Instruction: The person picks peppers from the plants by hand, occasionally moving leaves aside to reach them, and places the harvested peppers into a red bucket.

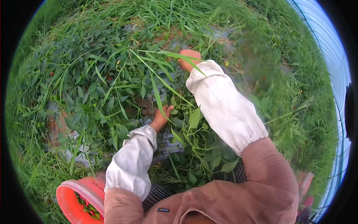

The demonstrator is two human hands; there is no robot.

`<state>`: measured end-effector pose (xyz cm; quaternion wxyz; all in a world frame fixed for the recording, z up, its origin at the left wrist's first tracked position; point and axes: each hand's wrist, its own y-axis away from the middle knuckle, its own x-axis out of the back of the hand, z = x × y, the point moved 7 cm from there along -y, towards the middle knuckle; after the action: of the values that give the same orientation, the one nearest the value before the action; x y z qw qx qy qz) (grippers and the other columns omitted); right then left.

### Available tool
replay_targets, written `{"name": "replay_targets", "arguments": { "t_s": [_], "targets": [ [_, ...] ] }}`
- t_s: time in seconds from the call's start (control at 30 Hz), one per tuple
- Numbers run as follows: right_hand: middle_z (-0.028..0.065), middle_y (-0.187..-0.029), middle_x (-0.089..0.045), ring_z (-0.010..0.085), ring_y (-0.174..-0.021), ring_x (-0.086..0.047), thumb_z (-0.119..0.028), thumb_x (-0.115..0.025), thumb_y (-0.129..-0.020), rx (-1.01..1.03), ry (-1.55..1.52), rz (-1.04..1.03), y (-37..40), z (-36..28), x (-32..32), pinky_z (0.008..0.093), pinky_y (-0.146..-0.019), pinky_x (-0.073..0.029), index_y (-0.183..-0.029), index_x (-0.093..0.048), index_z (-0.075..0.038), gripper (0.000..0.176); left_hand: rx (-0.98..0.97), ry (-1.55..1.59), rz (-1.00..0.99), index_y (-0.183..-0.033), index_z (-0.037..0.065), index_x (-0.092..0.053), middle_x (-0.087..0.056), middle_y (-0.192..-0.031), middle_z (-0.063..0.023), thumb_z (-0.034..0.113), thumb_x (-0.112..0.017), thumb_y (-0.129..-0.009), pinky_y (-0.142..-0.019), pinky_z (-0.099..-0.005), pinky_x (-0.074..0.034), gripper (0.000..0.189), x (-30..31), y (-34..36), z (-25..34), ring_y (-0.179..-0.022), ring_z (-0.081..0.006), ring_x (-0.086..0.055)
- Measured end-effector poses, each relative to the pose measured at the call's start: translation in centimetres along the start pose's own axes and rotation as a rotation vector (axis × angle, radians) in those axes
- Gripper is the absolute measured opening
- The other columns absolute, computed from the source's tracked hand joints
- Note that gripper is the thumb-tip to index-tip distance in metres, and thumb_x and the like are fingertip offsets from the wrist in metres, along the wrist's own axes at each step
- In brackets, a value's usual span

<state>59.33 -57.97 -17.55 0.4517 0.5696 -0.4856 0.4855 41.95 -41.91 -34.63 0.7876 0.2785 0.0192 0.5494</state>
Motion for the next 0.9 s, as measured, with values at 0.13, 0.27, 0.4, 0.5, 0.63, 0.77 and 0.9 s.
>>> {"name": "replay_targets", "arguments": {
  "t_s": [0.13,0.27,0.4,0.5,0.63,0.77,0.9],
  "targets": [
    [0.0108,-0.084,-0.065,0.0248,-0.063,-0.060,-0.032,-0.059,-0.085,-0.155,-0.763,0.277,3.3,3.6,0.1,0.0355,-0.054,-0.047,-0.093,-0.066,-0.003,0.030,-0.122,-0.086,0.090,-0.101,-0.005,-0.064,-0.067,-0.085,-0.0182,0.036,-0.059,-0.094,-0.076,-0.0380,-0.046,0.043,0.0,-1.9,-2.3,-0.076,-0.0236,-0.060],
    [0.0060,-0.096,-0.060,0.0098,-0.054,-0.043,-0.023,-0.056,-0.088,-0.064,-2.493,-0.332,7.7,5.4,-2.6,0.0220,-0.044,-0.036,-0.106,-0.058,-0.004,0.026,-0.085,-0.232,0.066,-0.100,-0.006,-0.064,-0.066,-0.087,-0.0215,0.034,-0.058,-0.095,-0.077,-0.0395,-0.045,0.041,0.1,-1.0,-1.1,-0.078,-0.0288,-0.061],
    [0.0090,-0.107,-0.056,0.0107,-0.054,-0.043,-0.027,-0.057,-0.090,-0.139,-2.629,-0.216,9.2,7.3,-1.5,0.0212,-0.043,-0.038,-0.103,-0.057,-0.007,0.024,-0.143,-0.197,0.081,-0.101,-0.006,-0.064,-0.066,-0.088,-0.0230,0.034,-0.058,-0.095,-0.077,-0.0398,-0.046,0.041,-0.1,-1.3,-1.3,-0.080,-0.0329,-0.061],
    [0.0088,-0.104,-0.058,0.0111,-0.054,-0.047,-0.031,-0.059,-0.092,-0.031,-2.498,-0.384,8.3,6.2,-0.4,0.0206,-0.042,-0.038,-0.100,-0.057,-0.009,0.023,-0.070,-0.123,0.036,-0.102,-0.006,-0.064,-0.066,-0.089,-0.0240,0.035,-0.058,-0.094,-0.078,-0.0399,-0.046,0.041,0.0,-1.0,-0.8,-0.082,-0.0337,-0.062],
    [0.0054,-0.095,-0.057,0.0127,-0.057,-0.056,-0.018,-0.067,-0.089,-0.176,-1.653,-0.481,11.6,1.2,-0.8,0.0243,-0.044,-0.044,-0.121,-0.047,-0.007,0.039,-0.122,-0.140,0.070,-0.104,-0.005,-0.064,-0.067,-0.088,-0.0228,0.034,-0.058,-0.095,-0.076,-0.0394,-0.047,0.041,0.2,-1.0,-0.9,-0.078,-0.0318,-0.062],
    [0.0080,-0.095,-0.064,0.0146,-0.062,-0.063,-0.009,-0.064,-0.085,0.036,-1.520,-0.550,13.7,-3.2,2.6,0.0262,-0.051,-0.050,-0.115,-0.057,0.000,0.033,-0.119,-0.008,0.055,-0.104,-0.004,-0.064,-0.067,-0.084,-0.0210,0.034,-0.059,-0.094,-0.075,-0.0387,-0.047,0.040,-0.2,-1.7,-2.2,-0.074,-0.0319,-0.061],
    [0.0066,-0.090,-0.068,0.0119,-0.064,-0.059,-0.001,-0.058,-0.079,0.045,-1.593,0.122,6.4,1.2,9.5,0.0243,-0.053,-0.043,-0.103,-0.067,0.004,0.026,-0.140,-0.170,0.056,-0.102,-0.005,-0.064,-0.067,-0.084,-0.0201,0.034,-0.059,-0.094,-0.074,-0.0387,-0.047,0.040,-0.6,-2.2,-2.8,-0.074,-0.0298,-0.061]
  ]
}}
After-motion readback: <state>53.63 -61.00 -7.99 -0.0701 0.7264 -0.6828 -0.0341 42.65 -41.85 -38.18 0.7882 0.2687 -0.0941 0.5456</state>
